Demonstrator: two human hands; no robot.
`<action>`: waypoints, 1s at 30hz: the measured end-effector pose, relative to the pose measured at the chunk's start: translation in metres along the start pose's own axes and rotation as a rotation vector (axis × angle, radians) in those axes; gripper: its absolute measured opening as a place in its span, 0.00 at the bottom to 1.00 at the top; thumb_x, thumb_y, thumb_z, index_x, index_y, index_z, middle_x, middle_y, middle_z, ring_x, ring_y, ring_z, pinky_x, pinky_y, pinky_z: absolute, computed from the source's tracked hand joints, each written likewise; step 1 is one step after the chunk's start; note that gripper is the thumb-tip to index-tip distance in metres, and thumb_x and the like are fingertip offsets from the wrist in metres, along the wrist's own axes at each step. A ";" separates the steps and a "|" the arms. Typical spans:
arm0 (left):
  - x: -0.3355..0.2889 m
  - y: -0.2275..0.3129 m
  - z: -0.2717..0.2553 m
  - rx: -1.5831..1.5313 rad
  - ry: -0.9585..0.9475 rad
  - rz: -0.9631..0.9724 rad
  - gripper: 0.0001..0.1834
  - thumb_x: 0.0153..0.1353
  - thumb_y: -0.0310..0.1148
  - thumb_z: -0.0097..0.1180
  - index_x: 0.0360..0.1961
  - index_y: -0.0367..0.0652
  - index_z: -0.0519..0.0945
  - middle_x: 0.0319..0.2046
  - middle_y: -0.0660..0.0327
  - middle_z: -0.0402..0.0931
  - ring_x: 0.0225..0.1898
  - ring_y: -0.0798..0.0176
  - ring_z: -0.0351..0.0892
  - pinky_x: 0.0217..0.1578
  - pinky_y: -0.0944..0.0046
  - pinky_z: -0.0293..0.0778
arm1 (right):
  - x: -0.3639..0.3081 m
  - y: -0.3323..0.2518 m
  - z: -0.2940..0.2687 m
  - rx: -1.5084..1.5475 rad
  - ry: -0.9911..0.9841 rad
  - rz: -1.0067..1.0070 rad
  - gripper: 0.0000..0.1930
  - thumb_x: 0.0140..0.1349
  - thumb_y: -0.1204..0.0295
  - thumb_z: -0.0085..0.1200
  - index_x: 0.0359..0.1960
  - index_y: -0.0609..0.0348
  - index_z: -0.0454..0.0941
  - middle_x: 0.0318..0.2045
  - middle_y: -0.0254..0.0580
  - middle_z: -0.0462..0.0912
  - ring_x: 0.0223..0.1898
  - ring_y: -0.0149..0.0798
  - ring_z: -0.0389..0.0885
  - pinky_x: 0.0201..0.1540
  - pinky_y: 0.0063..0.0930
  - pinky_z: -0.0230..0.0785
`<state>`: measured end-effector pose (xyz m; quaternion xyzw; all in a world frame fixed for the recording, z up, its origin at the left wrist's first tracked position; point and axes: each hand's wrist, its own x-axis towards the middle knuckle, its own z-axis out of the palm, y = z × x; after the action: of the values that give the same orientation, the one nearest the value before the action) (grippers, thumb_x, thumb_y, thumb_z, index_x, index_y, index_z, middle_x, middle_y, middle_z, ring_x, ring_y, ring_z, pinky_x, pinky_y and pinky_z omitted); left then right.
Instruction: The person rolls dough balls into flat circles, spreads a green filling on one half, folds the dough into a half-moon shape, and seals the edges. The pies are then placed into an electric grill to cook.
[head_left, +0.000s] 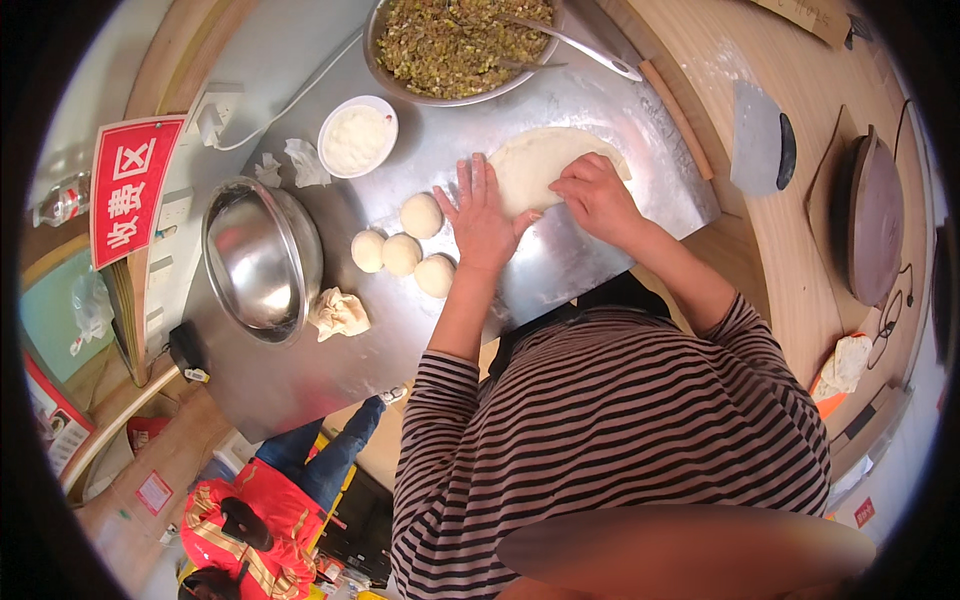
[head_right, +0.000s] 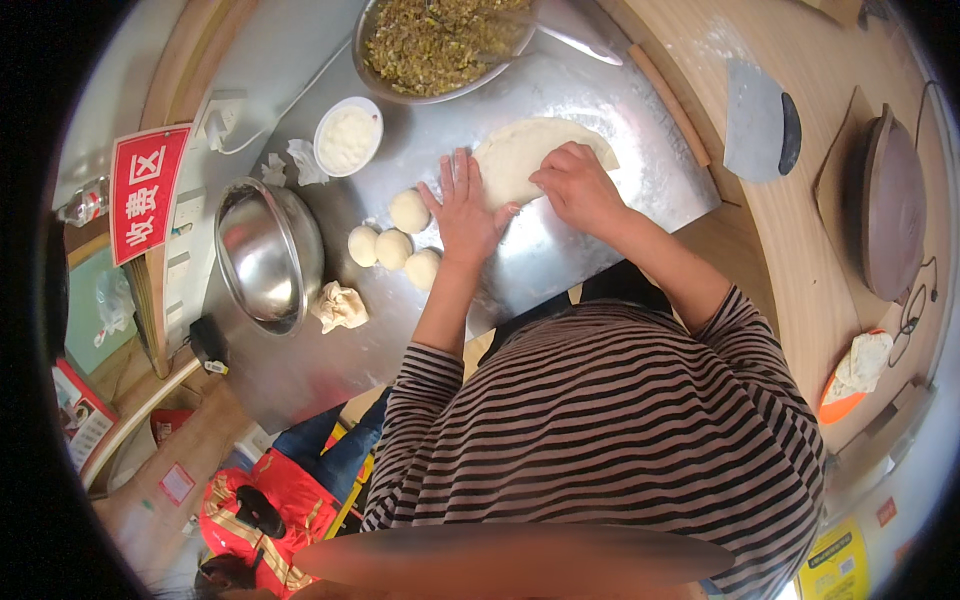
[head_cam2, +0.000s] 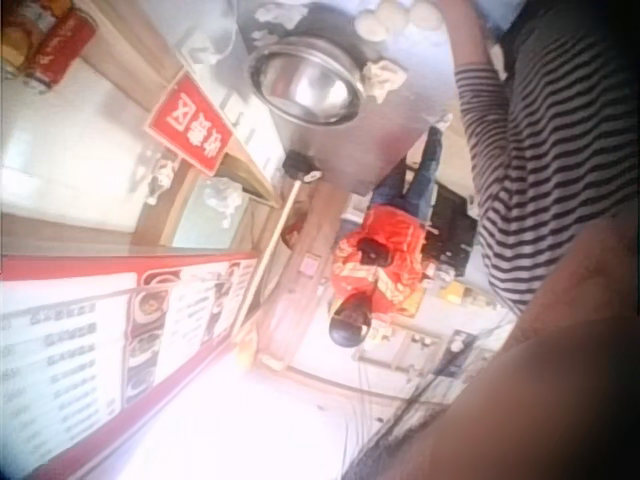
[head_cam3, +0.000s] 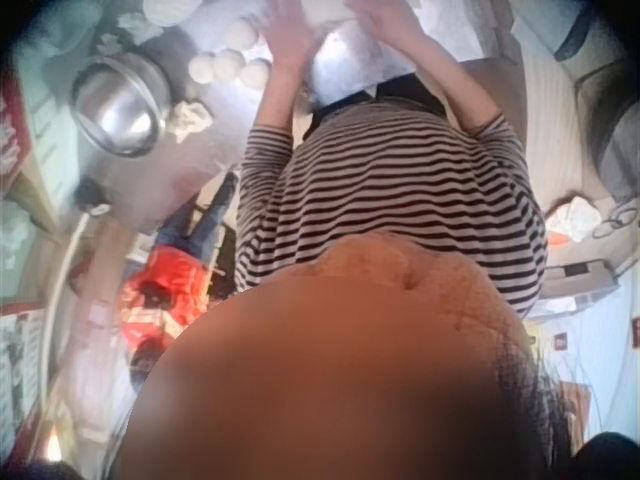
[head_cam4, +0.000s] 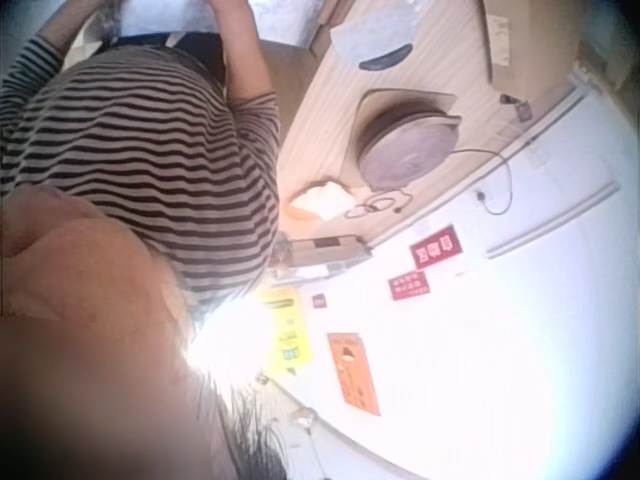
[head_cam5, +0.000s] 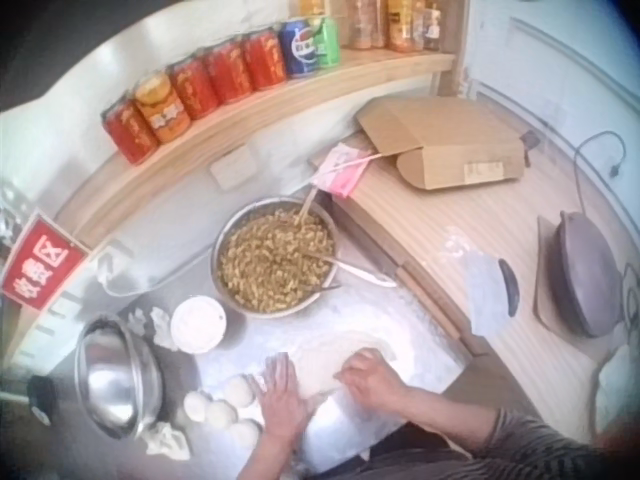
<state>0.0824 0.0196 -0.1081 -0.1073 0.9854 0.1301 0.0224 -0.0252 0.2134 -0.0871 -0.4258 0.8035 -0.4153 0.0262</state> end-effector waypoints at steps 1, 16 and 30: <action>0.003 0.001 0.000 -0.022 0.059 0.028 0.55 0.55 0.65 0.56 0.73 0.35 0.57 0.76 0.50 0.49 0.78 0.46 0.42 0.71 0.29 0.30 | -0.002 0.000 0.000 0.004 -0.003 0.007 0.11 0.51 0.82 0.60 0.36 0.56 0.85 0.35 0.37 0.80 0.42 0.44 0.77 0.50 0.38 0.66; 0.030 0.010 -0.012 -0.099 -0.155 0.098 0.63 0.47 0.68 0.63 0.71 0.30 0.58 0.74 0.42 0.52 0.77 0.46 0.48 0.74 0.40 0.37 | -0.012 -0.005 -0.009 -0.004 0.047 0.064 0.09 0.53 0.81 0.60 0.35 0.54 0.85 0.35 0.36 0.79 0.44 0.43 0.76 0.52 0.37 0.67; 0.045 0.033 -0.012 -0.060 -0.085 0.221 0.62 0.48 0.64 0.66 0.72 0.29 0.55 0.74 0.41 0.52 0.77 0.44 0.46 0.74 0.41 0.40 | -0.034 0.016 -0.039 -0.251 0.095 0.294 0.28 0.63 0.65 0.59 0.63 0.63 0.70 0.67 0.50 0.68 0.69 0.54 0.63 0.71 0.46 0.54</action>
<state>0.0316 0.0385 -0.0917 0.0072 0.9851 0.1655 0.0465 -0.0292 0.2669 -0.0833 -0.2836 0.9028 -0.3233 -0.0046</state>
